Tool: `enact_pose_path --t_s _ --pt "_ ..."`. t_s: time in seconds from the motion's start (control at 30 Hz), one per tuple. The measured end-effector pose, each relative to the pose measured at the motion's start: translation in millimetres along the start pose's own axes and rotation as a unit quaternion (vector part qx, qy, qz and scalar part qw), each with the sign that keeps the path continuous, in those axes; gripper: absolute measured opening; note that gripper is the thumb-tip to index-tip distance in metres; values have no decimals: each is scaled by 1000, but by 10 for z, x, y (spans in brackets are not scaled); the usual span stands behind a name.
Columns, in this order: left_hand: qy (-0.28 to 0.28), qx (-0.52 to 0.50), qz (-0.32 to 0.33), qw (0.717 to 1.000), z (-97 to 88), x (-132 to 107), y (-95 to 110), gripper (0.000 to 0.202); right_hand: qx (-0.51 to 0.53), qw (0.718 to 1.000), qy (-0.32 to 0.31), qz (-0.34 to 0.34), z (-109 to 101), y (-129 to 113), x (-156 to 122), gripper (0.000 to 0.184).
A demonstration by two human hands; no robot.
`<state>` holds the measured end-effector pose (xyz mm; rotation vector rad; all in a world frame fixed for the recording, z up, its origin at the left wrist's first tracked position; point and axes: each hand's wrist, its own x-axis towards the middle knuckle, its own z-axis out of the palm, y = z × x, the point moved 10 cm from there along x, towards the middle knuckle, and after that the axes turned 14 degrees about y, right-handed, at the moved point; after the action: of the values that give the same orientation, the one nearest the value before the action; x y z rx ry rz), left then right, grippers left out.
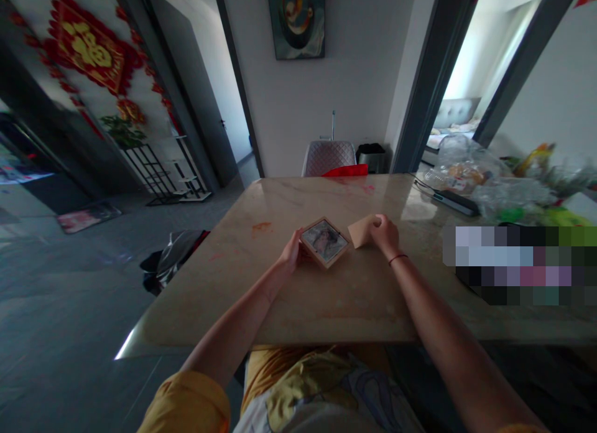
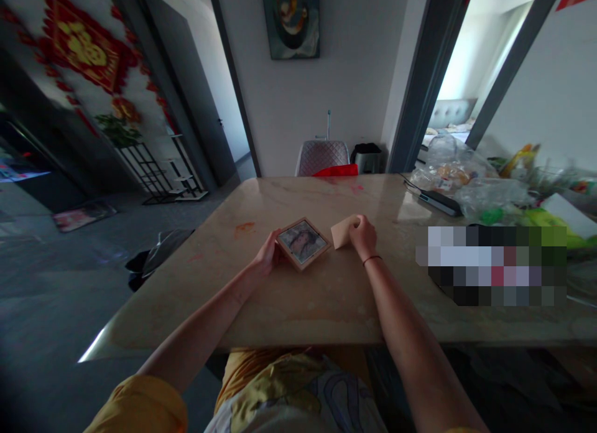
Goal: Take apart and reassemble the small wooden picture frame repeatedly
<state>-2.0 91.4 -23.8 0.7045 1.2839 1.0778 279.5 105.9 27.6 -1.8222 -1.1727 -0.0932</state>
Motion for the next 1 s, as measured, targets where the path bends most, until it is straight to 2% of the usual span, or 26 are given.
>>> enact_pose_path --t_s 0.27,0.63,0.73,0.83,0.93,1.0 --pt "2 -2 4 1000 11 -22 13 49 -135 989 -44 -43 79 49 -34 39" --pt "-2 7 2 1000 21 -37 22 49 -204 975 -26 -83 48 -29 -91 32" --pt "6 8 3 1000 11 -42 23 50 -159 982 -4 -101 20 -147 -103 28" --pt "9 4 7 1000 3 -36 31 49 -57 993 9 -103 13 -303 -145 27" --pt "15 10 14 1000 -21 -10 40 49 78 993 -30 -84 110 -456 -262 23" --pt "20 17 24 999 -40 6 54 50 168 980 -69 -79 194 -578 -376 21"
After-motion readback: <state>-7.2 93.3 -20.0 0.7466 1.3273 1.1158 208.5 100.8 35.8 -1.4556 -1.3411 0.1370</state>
